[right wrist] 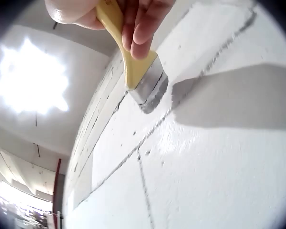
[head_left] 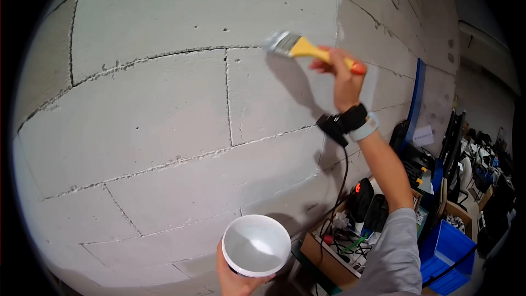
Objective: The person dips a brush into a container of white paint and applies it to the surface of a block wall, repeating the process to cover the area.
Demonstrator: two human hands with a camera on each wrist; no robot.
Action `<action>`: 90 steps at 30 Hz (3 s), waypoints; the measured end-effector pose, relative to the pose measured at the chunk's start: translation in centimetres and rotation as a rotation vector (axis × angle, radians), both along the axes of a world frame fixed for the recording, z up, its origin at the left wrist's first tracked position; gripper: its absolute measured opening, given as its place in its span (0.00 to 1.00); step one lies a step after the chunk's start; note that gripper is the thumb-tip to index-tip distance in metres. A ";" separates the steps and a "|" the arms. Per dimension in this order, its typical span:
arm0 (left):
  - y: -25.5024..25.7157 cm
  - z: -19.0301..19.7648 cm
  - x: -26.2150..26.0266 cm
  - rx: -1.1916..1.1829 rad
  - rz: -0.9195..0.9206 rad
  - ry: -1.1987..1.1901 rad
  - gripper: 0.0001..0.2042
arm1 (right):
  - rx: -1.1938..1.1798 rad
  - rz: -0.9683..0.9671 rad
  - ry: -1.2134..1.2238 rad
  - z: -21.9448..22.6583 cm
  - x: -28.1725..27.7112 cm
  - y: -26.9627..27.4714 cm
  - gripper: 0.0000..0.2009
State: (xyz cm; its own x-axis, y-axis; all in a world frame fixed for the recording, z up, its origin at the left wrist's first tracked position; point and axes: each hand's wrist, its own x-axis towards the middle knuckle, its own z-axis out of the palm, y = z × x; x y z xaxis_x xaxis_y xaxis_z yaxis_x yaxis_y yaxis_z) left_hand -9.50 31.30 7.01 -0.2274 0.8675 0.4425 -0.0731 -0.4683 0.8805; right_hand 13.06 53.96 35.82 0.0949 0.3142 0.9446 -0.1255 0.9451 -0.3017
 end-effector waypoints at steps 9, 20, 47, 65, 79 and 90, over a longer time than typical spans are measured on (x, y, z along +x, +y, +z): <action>-1.3 -0.6 -1.1 0.002 0.057 -0.071 0.55 | -0.033 -0.049 0.468 3.2 1.2 6.2 0.14; -0.2 0.5 -0.2 0.003 0.030 -0.097 0.53 | 0.099 -0.130 0.389 5.6 2.2 4.0 0.13; -0.2 -0.6 -2.9 -0.018 0.088 0.064 0.54 | 0.062 -0.379 0.368 5.8 5.4 5.9 0.13; -0.7 -1.1 -3.0 -0.026 0.051 -0.069 0.54 | 0.459 -1.074 -0.068 0.8 2.2 3.9 0.11; 0.1 0.0 -0.2 -0.065 -0.004 0.129 0.53 | -0.096 0.128 0.242 4.0 2.5 3.7 0.20; -0.3 -0.8 -0.5 -0.045 0.107 -0.033 0.54 | -0.137 -0.174 0.413 2.5 8.2 8.5 0.15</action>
State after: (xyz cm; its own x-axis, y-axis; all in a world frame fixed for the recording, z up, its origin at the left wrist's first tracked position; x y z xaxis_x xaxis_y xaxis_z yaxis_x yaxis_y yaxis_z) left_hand -9.97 31.04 6.25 -0.3333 0.8564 0.3943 -0.0539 -0.4348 0.8989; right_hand 21.28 62.45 38.30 0.5162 0.3794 0.7678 -0.1047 0.9178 -0.3830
